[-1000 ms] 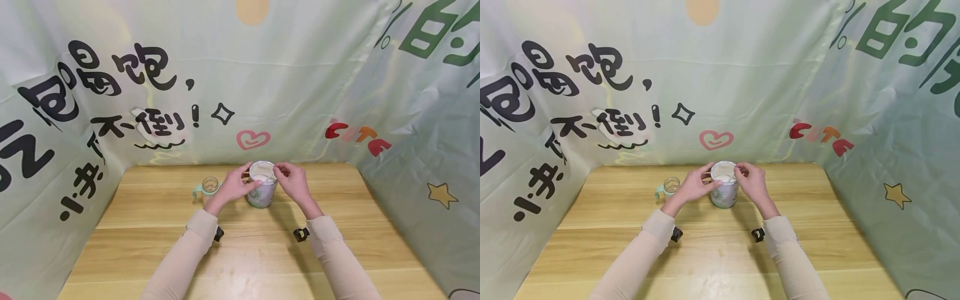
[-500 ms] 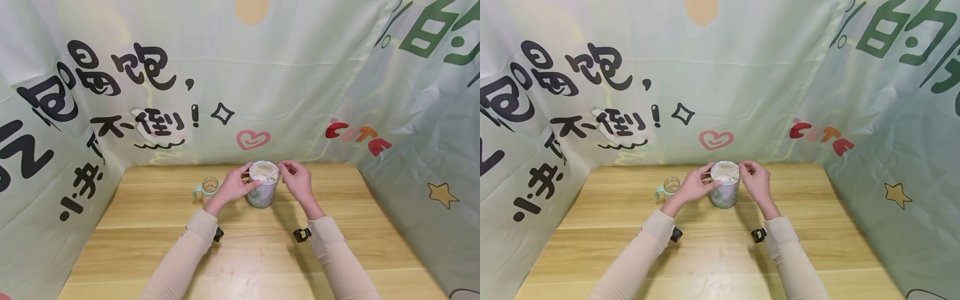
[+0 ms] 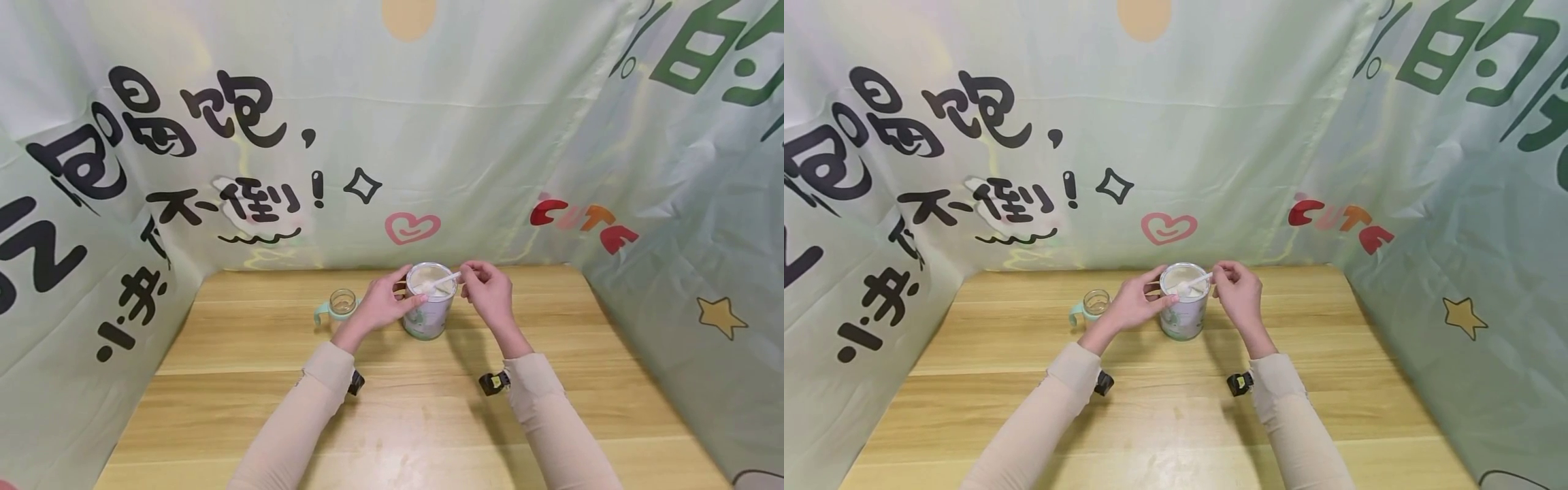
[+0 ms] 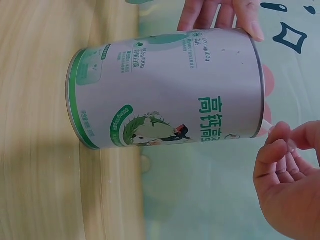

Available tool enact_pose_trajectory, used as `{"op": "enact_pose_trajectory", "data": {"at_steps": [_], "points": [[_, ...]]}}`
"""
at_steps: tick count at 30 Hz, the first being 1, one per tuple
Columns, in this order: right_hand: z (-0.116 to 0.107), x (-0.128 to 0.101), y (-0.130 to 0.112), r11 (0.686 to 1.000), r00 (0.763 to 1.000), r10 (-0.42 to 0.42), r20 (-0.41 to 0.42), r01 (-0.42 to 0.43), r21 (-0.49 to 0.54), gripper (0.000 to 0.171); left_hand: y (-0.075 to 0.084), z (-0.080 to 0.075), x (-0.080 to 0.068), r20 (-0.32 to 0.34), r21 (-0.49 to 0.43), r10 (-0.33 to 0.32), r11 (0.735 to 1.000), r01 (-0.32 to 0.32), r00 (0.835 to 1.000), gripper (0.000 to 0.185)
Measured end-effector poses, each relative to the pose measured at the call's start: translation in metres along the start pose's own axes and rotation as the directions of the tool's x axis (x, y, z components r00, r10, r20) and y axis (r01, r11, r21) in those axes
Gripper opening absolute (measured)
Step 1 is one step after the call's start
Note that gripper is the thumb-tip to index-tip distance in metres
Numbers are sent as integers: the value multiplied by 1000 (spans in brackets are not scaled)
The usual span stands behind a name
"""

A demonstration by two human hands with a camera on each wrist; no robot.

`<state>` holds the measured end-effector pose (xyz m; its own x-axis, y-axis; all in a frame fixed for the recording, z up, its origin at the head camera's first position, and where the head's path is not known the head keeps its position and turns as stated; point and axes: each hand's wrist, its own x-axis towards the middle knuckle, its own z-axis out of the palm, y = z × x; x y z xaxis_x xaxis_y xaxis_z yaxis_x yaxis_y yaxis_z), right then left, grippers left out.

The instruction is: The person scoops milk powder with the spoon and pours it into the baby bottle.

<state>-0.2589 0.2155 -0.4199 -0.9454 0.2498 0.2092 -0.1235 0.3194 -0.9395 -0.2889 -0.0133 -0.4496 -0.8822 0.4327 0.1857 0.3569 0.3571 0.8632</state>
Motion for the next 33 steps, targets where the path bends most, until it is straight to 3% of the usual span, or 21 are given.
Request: {"op": "enact_pose_trajectory", "data": {"at_steps": [10, 23, 33], "points": [[-3, 1, -2, 998, 1000, 30, -6, -30, 56, 25, 3, 0, 0, -3, 0, 1, 1000, -1, 1000, 82], [-4, 0, 0, 996, 1000, 3, -17, -1, 92, 23, 5, 0, -2, -6, -5, -10, 1000, 10, 1000, 81], [-6, -4, -12, 991, 1000, -13, -28, 17, 132, 23, 5, -4, -1, 23, 32, -11, 999, 10, 1000, 84]]}}
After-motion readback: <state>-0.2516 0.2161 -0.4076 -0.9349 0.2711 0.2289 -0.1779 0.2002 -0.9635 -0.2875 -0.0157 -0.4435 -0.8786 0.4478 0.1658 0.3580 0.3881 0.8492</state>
